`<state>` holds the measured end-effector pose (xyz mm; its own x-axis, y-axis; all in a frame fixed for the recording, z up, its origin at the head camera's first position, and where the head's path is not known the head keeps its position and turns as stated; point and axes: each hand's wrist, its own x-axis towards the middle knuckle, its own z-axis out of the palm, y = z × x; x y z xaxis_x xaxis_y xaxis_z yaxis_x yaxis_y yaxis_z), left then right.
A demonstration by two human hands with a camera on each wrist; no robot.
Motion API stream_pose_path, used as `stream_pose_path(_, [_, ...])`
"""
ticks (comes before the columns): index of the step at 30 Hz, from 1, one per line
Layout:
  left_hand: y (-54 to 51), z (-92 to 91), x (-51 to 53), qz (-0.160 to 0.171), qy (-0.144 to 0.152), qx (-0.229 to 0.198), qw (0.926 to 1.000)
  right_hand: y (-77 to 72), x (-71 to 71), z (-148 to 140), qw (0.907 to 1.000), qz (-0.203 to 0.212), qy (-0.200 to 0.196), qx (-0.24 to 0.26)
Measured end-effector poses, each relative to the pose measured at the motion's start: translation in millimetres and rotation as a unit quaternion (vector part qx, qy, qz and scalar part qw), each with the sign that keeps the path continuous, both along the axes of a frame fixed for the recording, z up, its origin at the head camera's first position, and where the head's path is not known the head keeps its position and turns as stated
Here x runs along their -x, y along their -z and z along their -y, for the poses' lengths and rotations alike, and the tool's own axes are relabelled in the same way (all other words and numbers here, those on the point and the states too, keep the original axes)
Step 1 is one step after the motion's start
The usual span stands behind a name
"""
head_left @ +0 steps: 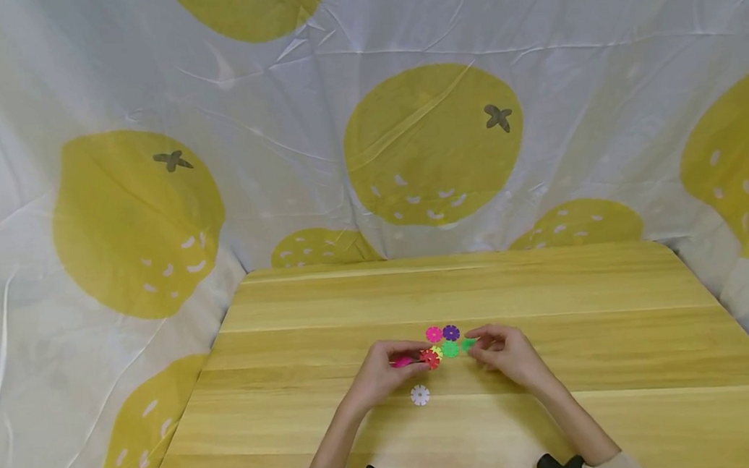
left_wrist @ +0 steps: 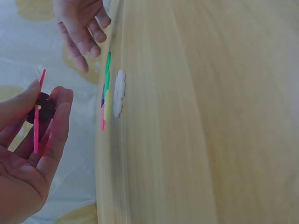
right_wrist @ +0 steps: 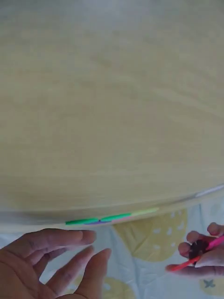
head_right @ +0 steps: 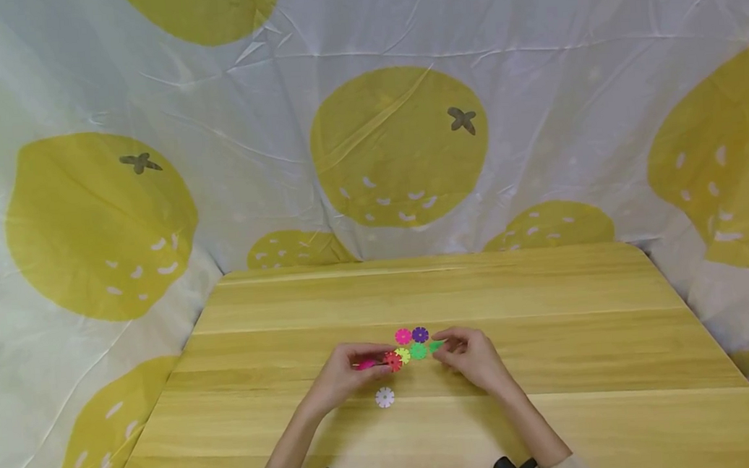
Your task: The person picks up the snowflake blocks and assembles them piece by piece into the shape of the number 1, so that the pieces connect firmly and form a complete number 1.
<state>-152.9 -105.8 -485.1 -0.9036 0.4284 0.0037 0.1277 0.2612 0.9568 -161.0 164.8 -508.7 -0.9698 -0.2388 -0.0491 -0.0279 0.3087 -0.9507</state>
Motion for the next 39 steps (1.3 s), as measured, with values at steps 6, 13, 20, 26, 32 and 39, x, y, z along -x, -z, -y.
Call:
stream_pose_path(6, [1.4,1.1,0.4,0.010,0.007,-0.010,0.9999,6.1,5.0,1,0.9997,0.004,-0.007,-0.022])
stream_pose_path(13, [3.6,0.5,-0.8,0.026,0.016,-0.012,0.9994,9.6,8.5,5,0.9980,0.009,0.024,-0.057])
stream_pose_path(20, [3.8,-0.7,-2.0,0.039,0.020,-0.012,0.9989,12.5,9.9,8,0.9951,0.004,0.044,-0.088])
stream_pose_path(26, [3.4,-2.3,-3.6,0.039,0.018,-0.012,0.9990,10.8,6.2,11,0.9901,0.004,0.067,-0.123])
stream_pose_path(32, [2.9,-3.8,-4.1,0.042,0.015,-0.012,0.9989,9.3,0.5,10,0.9880,-0.020,0.055,-0.143])
stream_pose_path(39, [2.0,-3.4,-3.6,0.045,0.018,-0.018,0.9987,7.5,-4.1,3,0.9985,-0.003,-0.053,0.012])
